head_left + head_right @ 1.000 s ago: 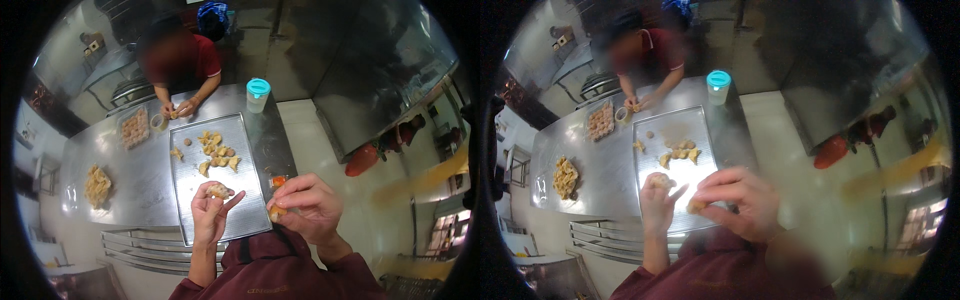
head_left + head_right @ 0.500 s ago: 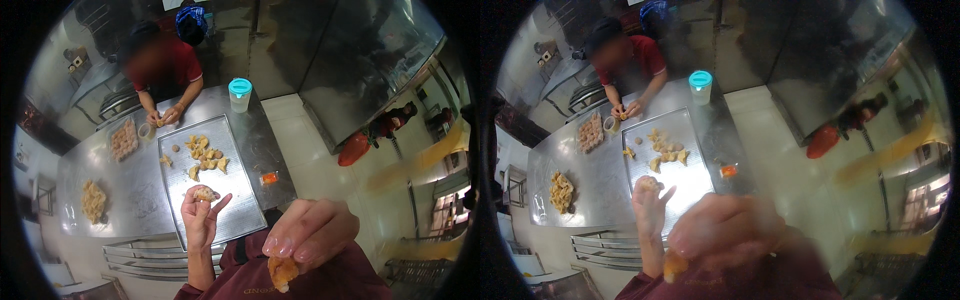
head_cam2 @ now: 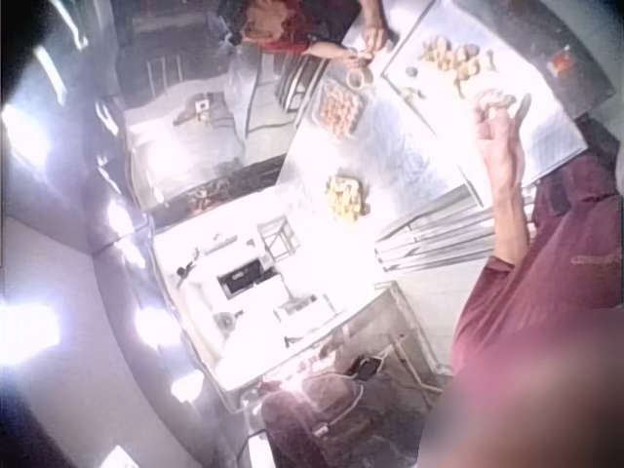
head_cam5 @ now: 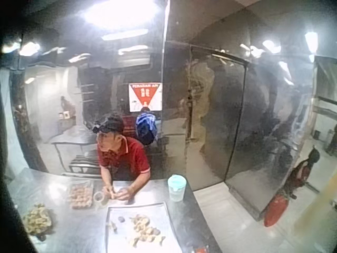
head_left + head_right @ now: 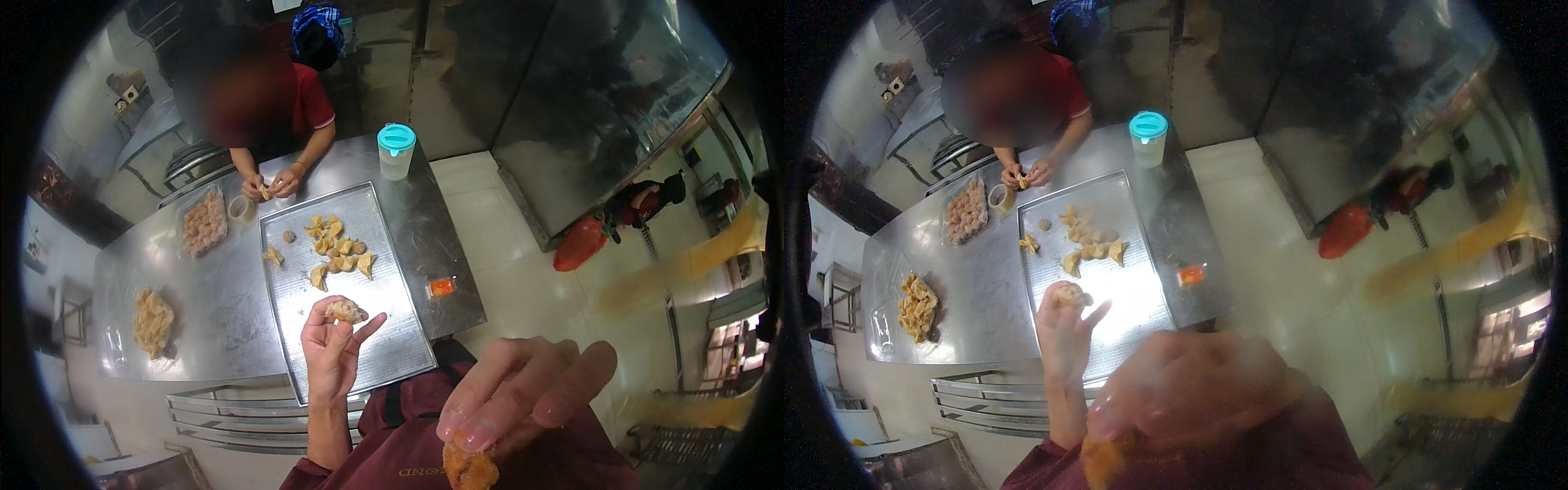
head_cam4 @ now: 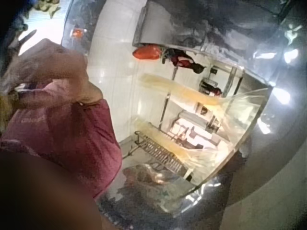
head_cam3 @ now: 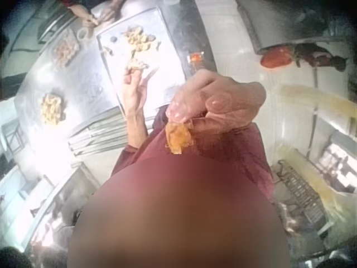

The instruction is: The person assembles wontons by placing a meatball into a wrapper, adding a small amount of red paste, and folding the wrapper into a triangular shape. Completed wontons are placed on a metal tray.

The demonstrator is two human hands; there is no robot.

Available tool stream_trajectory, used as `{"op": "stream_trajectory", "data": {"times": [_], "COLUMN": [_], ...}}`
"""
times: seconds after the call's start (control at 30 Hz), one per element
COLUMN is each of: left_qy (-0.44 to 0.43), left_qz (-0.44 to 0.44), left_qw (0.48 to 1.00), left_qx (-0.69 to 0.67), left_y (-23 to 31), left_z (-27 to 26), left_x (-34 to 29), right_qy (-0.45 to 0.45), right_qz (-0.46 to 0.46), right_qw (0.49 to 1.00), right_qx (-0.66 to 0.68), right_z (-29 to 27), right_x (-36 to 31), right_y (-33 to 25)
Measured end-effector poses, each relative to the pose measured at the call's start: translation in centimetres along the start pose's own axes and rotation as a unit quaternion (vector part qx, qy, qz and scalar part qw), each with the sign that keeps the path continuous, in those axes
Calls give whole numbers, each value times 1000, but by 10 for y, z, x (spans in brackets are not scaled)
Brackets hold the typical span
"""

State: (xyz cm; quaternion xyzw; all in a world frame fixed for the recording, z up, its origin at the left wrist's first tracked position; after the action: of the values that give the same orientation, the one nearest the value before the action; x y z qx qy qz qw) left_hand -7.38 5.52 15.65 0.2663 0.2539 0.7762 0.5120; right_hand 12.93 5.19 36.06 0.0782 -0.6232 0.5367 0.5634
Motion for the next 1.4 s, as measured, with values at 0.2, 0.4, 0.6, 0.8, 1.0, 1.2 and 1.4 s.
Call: {"op": "stream_trajectory", "data": {"times": [0.2, 0.4, 0.6, 0.8, 1.0, 1.2, 1.4], "left_qy": [-8, -6, -50, -113, -157, -139, -136], "left_qz": [-2, -13, -21, -65, -45, -32, -1], "left_qw": [1000, 1000, 999, 984, 967, 972, 961], "left_qx": [13, -3, 1, 124, 194, 188, 241], "left_y": [2, -2, -10, 2, 7, 0, 5], "left_z": [4, 1, 10, 15, 19, 12, 20], "left_x": [-1, -6, -4, -5, -6, -5, -1], "right_qy": [132, 303, 109, 86, 67, 52, 76], "right_qz": [37, 63, 171, 335, 407, 392, 415], "right_qw": [990, 925, 972, 901, 861, 855, 856], "right_qx": [-19, 220, -117, -262, -298, -334, -298], "right_z": [28, 48, -7, -35, -48, -50, -61], "right_x": [29, -9, -17, -33, -61, -66, -74], "right_y": [-31, -30, 1, 66, 104, 109, 111]}}
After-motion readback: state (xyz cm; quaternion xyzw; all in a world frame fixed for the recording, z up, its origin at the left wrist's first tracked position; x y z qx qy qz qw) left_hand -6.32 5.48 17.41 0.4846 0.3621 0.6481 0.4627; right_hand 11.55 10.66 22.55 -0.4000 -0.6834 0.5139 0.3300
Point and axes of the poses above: each hand's wrist, its own x-axis towards the middle knuckle, its own z-axis out of the palm, y = z × x, the point moved 7 cm from there along x, towards the middle knuckle, and after that the axes turned 13 degrees about z, right-handed, at the moved point
